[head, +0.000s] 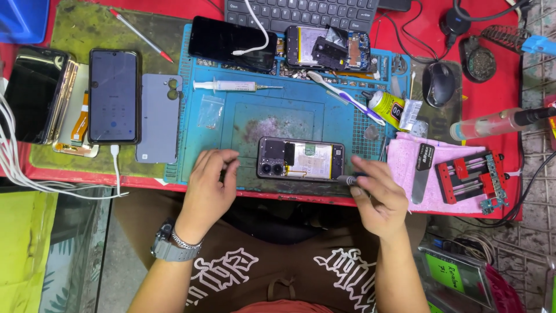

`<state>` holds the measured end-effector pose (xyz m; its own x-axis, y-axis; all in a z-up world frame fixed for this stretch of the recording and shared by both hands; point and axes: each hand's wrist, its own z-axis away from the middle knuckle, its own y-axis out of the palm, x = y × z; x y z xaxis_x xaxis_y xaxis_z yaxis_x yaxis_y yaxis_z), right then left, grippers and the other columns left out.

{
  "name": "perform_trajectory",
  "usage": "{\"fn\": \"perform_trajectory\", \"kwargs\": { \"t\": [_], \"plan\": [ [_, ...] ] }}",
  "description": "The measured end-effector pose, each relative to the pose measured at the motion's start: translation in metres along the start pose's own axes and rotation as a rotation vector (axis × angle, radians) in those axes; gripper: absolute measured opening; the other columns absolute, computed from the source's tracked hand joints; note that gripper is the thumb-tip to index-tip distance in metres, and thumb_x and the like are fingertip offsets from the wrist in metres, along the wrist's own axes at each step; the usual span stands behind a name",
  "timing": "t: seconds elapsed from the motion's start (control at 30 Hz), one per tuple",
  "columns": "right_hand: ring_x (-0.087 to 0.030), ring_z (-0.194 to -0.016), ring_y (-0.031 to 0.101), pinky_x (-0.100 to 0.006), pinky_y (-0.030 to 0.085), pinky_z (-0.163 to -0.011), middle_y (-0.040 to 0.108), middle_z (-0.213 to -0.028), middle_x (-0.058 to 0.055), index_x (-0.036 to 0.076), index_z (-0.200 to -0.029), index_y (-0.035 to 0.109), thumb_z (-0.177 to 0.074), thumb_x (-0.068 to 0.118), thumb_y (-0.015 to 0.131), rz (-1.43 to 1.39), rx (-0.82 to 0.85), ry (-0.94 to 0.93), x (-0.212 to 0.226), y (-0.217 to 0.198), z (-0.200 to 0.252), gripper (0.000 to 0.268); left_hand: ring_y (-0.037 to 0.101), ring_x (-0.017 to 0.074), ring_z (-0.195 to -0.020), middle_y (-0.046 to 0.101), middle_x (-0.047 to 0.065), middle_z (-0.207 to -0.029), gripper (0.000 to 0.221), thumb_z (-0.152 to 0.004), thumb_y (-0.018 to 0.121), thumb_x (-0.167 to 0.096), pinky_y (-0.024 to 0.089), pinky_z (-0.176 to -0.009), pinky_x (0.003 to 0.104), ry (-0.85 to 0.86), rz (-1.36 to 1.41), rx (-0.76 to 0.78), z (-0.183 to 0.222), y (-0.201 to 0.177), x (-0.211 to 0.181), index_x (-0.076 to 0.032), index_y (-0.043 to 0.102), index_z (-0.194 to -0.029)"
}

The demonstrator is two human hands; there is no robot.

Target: Assembling a mobile phone by installing internal components and attaching the back cover at a repair station.

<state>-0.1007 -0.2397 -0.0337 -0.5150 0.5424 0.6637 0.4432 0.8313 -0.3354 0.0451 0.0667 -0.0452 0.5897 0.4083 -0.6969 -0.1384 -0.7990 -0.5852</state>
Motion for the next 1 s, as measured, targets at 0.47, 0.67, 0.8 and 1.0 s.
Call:
{"fn": "perform_trajectory", "kwargs": {
  "t": [0.47,0.67,0.8,1.0],
  "plan": [
    [-0.033,-0.077,0.064,-0.045,0.056,-0.073,0.073,-0.102,-0.024,0.001,-0.112,0.074,-0.082,-0.006,0.08,0.054,0.004,-0.022,-0.006,-0.005,0.002,0.031,0.066,0.0321,-0.086,0.066,0.008,-0.089,0.019,-0.087,0.068,0.004,0.056,-0.077,0.04,0.135,0.175,0.109,-0.004,0.023,-0.037,-0.006,0.073,-0.102],
    [-0.036,-0.077,0.069,-0.045,0.057,-0.073,0.076,-0.102,-0.027,0.003,-0.108,0.074,-0.082,-0.008,0.08,0.042,0.013,-0.034,0.011,0.006,-0.013,0.028,0.068,0.0349,-0.088,0.07,0.011,-0.092,0.019,-0.086,0.066,0.006,0.056,-0.077,0.041,0.162,0.19,0.126,0.0,0.026,-0.041,-0.003,0.073,-0.101],
    [-0.038,-0.083,0.069,-0.046,0.056,-0.075,0.076,-0.112,-0.027,0.003,-0.111,0.072,-0.087,-0.007,0.075,0.089,0.025,-0.04,0.014,0.01,-0.019,0.026,0.069,0.0355,-0.088,0.071,0.012,-0.092,0.019,-0.086,0.066,0.006,0.056,-0.078,0.042,0.163,0.203,0.135,-0.001,0.025,-0.046,-0.003,0.074,-0.1],
    [-0.044,-0.071,0.071,-0.056,0.062,-0.071,0.076,-0.095,-0.028,0.001,-0.108,0.073,-0.076,-0.013,0.083,0.09,0.009,-0.079,0.017,0.009,-0.015,0.037,0.069,0.0334,-0.086,0.073,0.009,-0.09,0.019,-0.084,0.067,0.007,0.056,-0.075,0.04,0.141,0.233,0.141,-0.002,0.026,-0.052,-0.006,0.075,-0.096]
  ]
}}
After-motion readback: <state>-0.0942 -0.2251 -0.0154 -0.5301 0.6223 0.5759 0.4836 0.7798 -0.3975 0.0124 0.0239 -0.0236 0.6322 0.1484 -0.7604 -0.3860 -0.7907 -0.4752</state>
